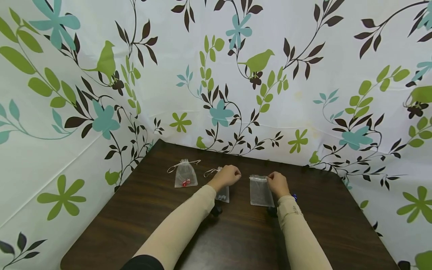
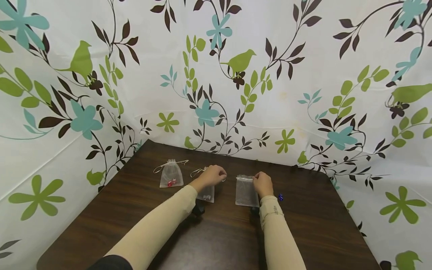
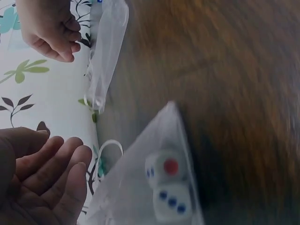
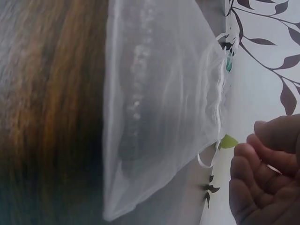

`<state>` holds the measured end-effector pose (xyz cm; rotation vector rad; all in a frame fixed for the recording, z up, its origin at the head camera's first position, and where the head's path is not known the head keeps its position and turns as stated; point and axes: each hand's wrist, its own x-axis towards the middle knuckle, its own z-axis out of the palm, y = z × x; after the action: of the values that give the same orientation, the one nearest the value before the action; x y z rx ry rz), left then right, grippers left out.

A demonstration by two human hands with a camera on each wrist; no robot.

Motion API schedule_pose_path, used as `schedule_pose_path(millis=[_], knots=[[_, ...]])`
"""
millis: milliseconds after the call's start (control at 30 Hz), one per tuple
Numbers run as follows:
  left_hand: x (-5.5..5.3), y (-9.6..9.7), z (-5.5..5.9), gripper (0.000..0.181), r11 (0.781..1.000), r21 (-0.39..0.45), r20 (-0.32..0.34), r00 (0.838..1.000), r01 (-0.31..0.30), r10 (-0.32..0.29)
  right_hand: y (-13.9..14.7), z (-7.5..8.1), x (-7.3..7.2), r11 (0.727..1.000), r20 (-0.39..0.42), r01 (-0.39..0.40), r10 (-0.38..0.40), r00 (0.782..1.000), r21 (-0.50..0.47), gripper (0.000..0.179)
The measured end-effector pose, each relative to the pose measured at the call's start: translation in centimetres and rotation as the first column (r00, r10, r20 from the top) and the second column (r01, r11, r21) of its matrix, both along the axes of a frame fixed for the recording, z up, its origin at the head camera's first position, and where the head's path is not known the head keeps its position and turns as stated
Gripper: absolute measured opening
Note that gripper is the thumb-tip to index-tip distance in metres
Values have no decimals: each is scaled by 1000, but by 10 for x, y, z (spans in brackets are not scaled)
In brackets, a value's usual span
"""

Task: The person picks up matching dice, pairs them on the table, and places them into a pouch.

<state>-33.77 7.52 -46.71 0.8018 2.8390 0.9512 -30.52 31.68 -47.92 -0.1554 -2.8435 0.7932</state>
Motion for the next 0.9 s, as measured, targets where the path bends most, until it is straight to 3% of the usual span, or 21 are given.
schedule_pose_path(millis=[100, 233, 400, 667, 767, 900], knots=[[0, 6, -6, 19, 1000, 18, 28, 1000, -14, 13, 4, -2, 1, 1000, 34, 21, -21, 999, 2, 20], [1, 14, -15, 20, 999, 39, 55, 998, -20, 18, 8, -4, 1, 999, 97, 32, -34, 995, 23, 37], [9, 22, -15, 22, 997, 63, 108, 994, -36, 29, 10, -4, 6, 999, 177, 15, -21, 984, 37, 44], [8, 37, -20, 47, 998, -11, 134, 989, -66, 67, 16, -6, 6, 998, 308, 36, -19, 951, -48, 43], [5, 44, -22, 46, 997, 3, 211, 975, -76, 74, 17, -4, 6, 997, 348, 37, -10, 938, -72, 45], [1, 53, -23, 38, 992, 16, 332, 936, -129, 116, 18, -2, 5, 994, 367, 42, -3, 930, -100, 39]])
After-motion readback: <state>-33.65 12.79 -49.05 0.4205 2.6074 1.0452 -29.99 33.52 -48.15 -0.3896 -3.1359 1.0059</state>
